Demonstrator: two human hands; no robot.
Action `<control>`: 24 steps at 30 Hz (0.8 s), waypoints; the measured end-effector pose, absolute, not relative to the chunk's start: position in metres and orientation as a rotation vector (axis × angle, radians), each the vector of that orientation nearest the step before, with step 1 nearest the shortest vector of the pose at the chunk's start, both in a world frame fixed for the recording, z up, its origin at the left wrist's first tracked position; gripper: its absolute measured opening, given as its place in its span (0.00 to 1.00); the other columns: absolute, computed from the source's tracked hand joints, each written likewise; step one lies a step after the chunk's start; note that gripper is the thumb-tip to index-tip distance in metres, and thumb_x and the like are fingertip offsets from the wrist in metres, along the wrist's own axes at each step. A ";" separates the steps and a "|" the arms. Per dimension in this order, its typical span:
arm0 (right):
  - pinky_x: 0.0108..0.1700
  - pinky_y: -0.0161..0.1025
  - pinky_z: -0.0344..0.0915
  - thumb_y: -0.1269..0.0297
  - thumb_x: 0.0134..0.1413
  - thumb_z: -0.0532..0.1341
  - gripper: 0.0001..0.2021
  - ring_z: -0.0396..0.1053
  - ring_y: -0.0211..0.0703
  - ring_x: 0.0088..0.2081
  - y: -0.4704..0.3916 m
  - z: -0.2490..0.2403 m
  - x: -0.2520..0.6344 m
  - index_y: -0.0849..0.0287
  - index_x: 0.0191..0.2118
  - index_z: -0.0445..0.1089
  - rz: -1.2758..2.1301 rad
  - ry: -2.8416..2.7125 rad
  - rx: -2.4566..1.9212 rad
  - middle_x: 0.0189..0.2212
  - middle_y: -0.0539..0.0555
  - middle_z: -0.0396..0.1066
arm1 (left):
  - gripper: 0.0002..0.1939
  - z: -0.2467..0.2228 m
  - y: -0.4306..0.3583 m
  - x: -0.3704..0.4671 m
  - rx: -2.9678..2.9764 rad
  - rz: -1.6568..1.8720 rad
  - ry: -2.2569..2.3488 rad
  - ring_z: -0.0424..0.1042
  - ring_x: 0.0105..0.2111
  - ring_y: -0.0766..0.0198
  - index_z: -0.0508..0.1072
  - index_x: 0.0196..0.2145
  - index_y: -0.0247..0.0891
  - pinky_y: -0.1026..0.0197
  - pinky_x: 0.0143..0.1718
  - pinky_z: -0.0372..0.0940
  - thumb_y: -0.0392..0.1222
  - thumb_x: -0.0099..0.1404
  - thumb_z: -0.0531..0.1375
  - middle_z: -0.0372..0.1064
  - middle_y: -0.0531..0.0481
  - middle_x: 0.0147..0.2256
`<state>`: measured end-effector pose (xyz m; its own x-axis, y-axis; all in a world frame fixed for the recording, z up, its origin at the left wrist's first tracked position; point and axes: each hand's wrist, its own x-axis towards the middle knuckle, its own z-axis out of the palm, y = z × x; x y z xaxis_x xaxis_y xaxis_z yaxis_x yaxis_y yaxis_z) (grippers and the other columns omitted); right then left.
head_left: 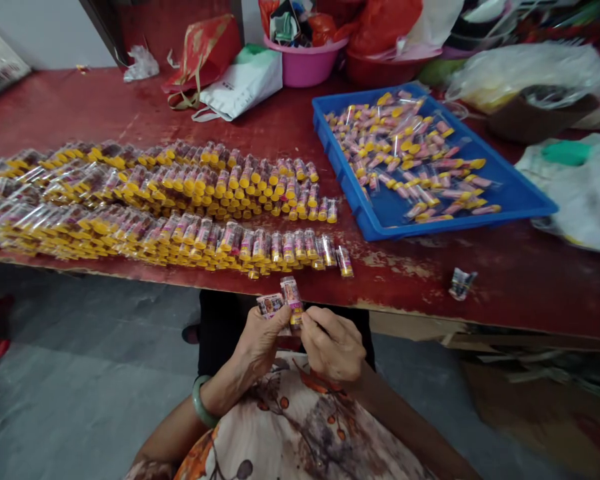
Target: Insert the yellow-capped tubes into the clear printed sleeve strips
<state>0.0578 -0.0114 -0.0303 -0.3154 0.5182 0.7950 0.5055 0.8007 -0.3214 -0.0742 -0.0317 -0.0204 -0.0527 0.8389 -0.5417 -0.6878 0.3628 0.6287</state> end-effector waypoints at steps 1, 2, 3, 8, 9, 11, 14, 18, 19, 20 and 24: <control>0.36 0.36 0.70 0.78 0.50 0.60 0.11 0.73 0.40 0.33 -0.010 -0.028 0.060 0.59 0.40 0.70 0.125 -1.978 -0.763 0.32 0.54 0.73 | 0.17 -0.022 -0.031 -0.075 0.183 1.253 1.046 0.69 0.24 0.69 0.75 0.29 0.33 0.65 0.29 0.67 0.46 0.45 0.73 0.73 0.51 0.26; 0.35 0.35 0.69 0.77 0.51 0.60 0.11 0.72 0.39 0.33 -0.008 -0.026 0.062 0.58 0.40 0.70 0.280 -1.980 -0.778 0.33 0.54 0.73 | 0.16 -0.023 -0.031 -0.076 0.196 1.251 1.054 0.69 0.23 0.69 0.75 0.29 0.33 0.65 0.28 0.67 0.46 0.46 0.72 0.73 0.51 0.26; 0.33 0.35 0.68 0.76 0.51 0.60 0.10 0.71 0.38 0.32 -0.007 -0.024 0.064 0.58 0.40 0.70 0.474 -1.964 -0.808 0.34 0.54 0.72 | 0.16 -0.025 -0.031 -0.078 0.226 1.244 1.060 0.69 0.22 0.68 0.75 0.28 0.33 0.65 0.28 0.67 0.47 0.47 0.71 0.72 0.51 0.25; 0.23 0.31 0.64 0.63 0.53 0.62 0.11 0.67 0.34 0.26 0.003 -0.019 0.072 0.58 0.43 0.69 1.365 -1.474 -1.073 0.33 0.53 0.72 | 0.13 -0.027 -0.028 -0.082 0.475 1.146 1.051 0.68 0.20 0.67 0.77 0.26 0.31 0.64 0.25 0.66 0.46 0.52 0.68 0.71 0.49 0.22; 0.22 0.30 0.63 0.61 0.50 0.64 0.14 0.68 0.35 0.26 0.004 -0.019 0.071 0.59 0.42 0.69 1.440 -1.369 -1.113 0.32 0.53 0.72 | 0.13 -0.025 -0.027 -0.082 0.516 1.115 1.044 0.68 0.21 0.67 0.77 0.26 0.31 0.64 0.26 0.66 0.46 0.52 0.68 0.71 0.49 0.22; 0.21 0.29 0.62 0.59 0.45 0.68 0.17 0.69 0.36 0.27 0.007 -0.020 0.069 0.60 0.41 0.69 1.504 -1.241 -1.174 0.31 0.53 0.73 | 0.13 -0.021 -0.024 -0.082 0.587 1.070 1.044 0.68 0.22 0.66 0.76 0.23 0.32 0.64 0.26 0.66 0.45 0.51 0.69 0.71 0.49 0.21; 0.22 0.30 0.62 0.59 0.40 0.70 0.20 0.70 0.37 0.28 0.009 -0.018 0.066 0.61 0.41 0.70 1.540 -1.208 -1.212 0.29 0.53 0.73 | 0.12 -0.016 -0.020 -0.081 0.651 1.049 1.074 0.67 0.20 0.67 0.76 0.21 0.32 0.65 0.25 0.64 0.45 0.48 0.70 0.70 0.50 0.20; 0.20 0.30 0.60 0.61 0.36 0.70 0.20 0.69 0.37 0.24 0.015 -0.013 0.072 0.62 0.38 0.70 1.525 -1.167 -1.250 0.26 0.52 0.73 | 0.15 -0.017 -0.012 -0.072 0.647 1.026 1.030 0.68 0.19 0.68 0.77 0.23 0.31 0.66 0.23 0.64 0.46 0.45 0.72 0.72 0.48 0.21; 0.19 0.30 0.59 0.60 0.35 0.70 0.20 0.68 0.36 0.23 0.020 -0.011 0.077 0.62 0.37 0.70 1.515 -1.135 -1.266 0.25 0.51 0.72 | 0.16 -0.019 -0.010 -0.069 0.622 1.027 1.023 0.69 0.20 0.67 0.77 0.24 0.31 0.66 0.22 0.65 0.47 0.45 0.72 0.72 0.48 0.21; 0.19 0.31 0.59 0.59 0.34 0.69 0.20 0.67 0.36 0.22 0.027 -0.010 0.082 0.62 0.37 0.70 1.486 -1.108 -1.288 0.24 0.51 0.72 | 0.18 -0.021 -0.008 -0.067 0.586 1.034 1.024 0.69 0.20 0.66 0.77 0.26 0.30 0.66 0.22 0.66 0.49 0.45 0.71 0.73 0.47 0.22; 0.23 0.34 0.62 0.54 0.36 0.66 0.22 0.67 0.37 0.23 0.077 -0.015 0.104 0.64 0.38 0.69 1.120 -1.247 -1.536 0.26 0.52 0.72 | 0.21 -0.026 -0.004 -0.063 0.383 1.059 1.045 0.70 0.19 0.66 0.74 0.28 0.29 0.66 0.19 0.66 0.54 0.51 0.67 0.72 0.46 0.22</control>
<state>0.1036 0.0770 -0.0150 0.1055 0.9859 -0.1297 0.2340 -0.1514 -0.9604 -0.0627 -0.0044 -0.0259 0.0943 0.8528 -0.5136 -0.5252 0.4809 0.7021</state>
